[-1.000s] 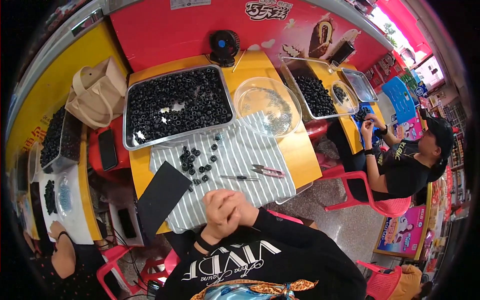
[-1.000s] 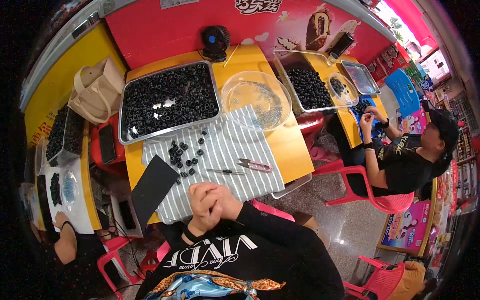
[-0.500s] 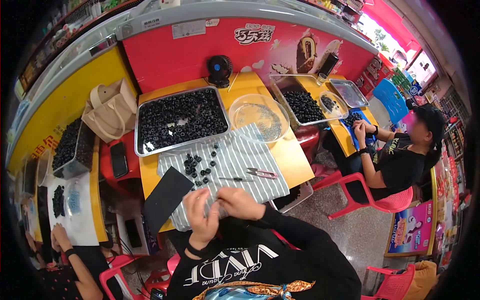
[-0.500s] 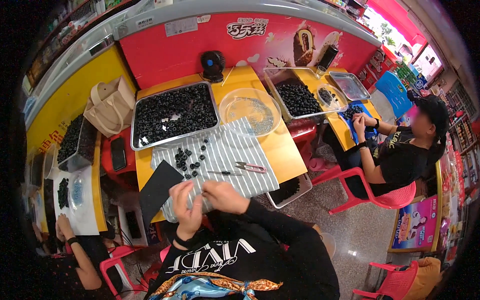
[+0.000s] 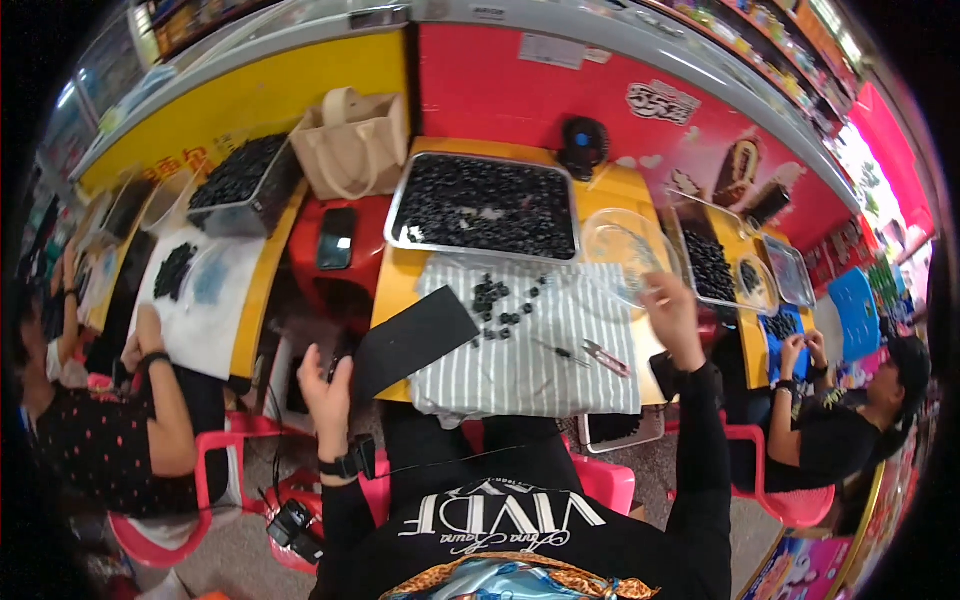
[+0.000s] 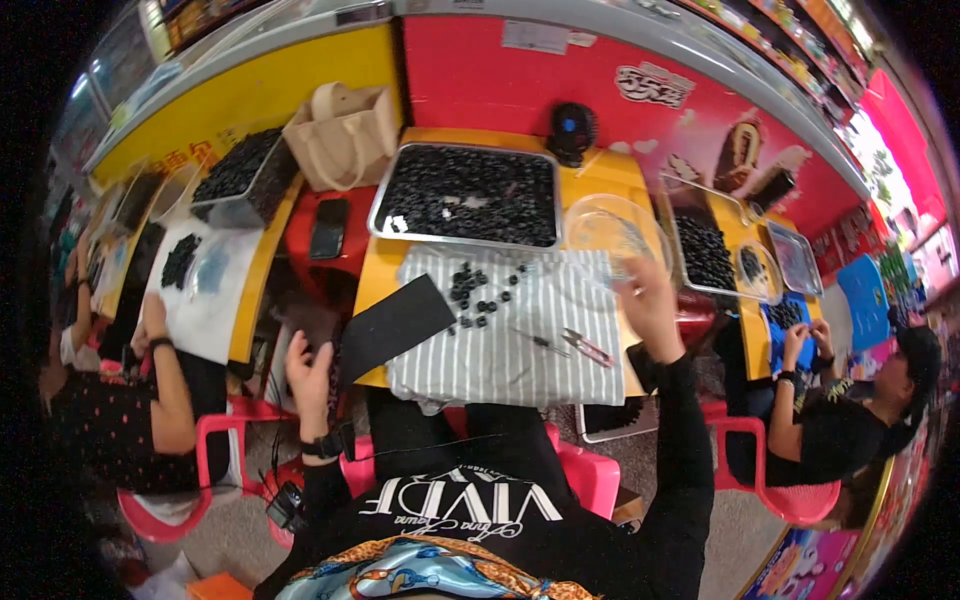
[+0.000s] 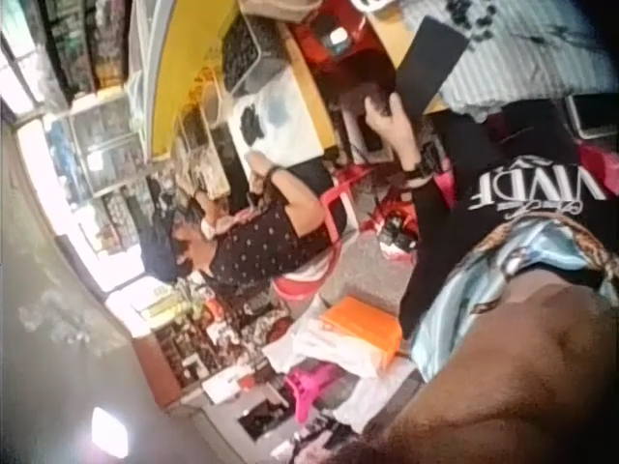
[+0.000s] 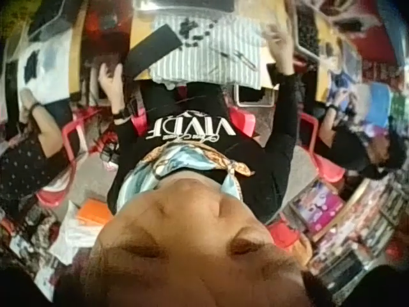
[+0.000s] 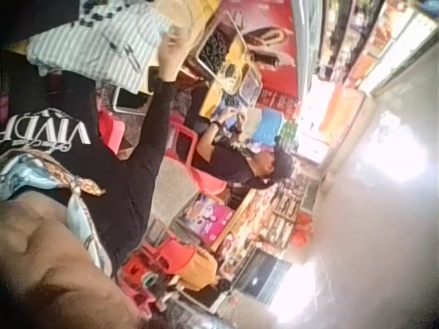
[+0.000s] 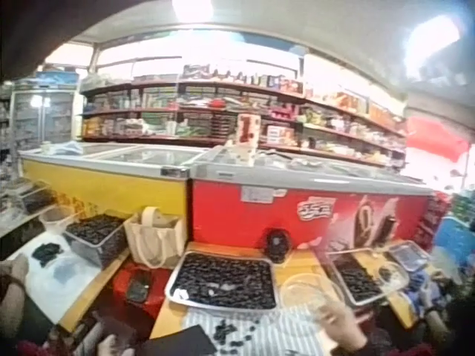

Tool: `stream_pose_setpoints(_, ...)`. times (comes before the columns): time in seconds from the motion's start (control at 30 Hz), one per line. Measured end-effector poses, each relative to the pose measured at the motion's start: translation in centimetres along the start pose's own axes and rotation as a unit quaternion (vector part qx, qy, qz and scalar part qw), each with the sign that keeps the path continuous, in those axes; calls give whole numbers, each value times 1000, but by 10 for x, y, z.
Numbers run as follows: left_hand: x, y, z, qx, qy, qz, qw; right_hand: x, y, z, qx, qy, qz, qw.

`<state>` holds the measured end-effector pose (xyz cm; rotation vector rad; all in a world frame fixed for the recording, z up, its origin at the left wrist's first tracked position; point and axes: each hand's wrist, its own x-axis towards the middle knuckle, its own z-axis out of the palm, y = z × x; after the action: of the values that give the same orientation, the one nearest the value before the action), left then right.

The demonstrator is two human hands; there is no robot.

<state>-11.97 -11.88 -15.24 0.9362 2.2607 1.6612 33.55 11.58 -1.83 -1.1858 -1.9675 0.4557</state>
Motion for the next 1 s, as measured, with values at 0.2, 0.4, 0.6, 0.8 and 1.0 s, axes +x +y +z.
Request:
stream_pose_setpoints(0.2,10,3,4,-177,-186,-258,931,-40,-78,98,66,-215,-31,974)
stream_pose_setpoints(0.4,17,-10,10,-229,-221,-251,914,-30,-108,127,81,-257,-119,956)
stream_pose_setpoints(0.6,13,-10,9,-431,-228,-279,827,-18,-110,138,35,-298,-109,948)
stream_pose_setpoints(0.8,3,80,-17,-367,-151,-120,910,-8,-123,147,102,-354,-81,926)
stream_pose_setpoints(1.0,-3,176,-21,-44,-195,327,924,4,-173,136,13,-282,-297,912)
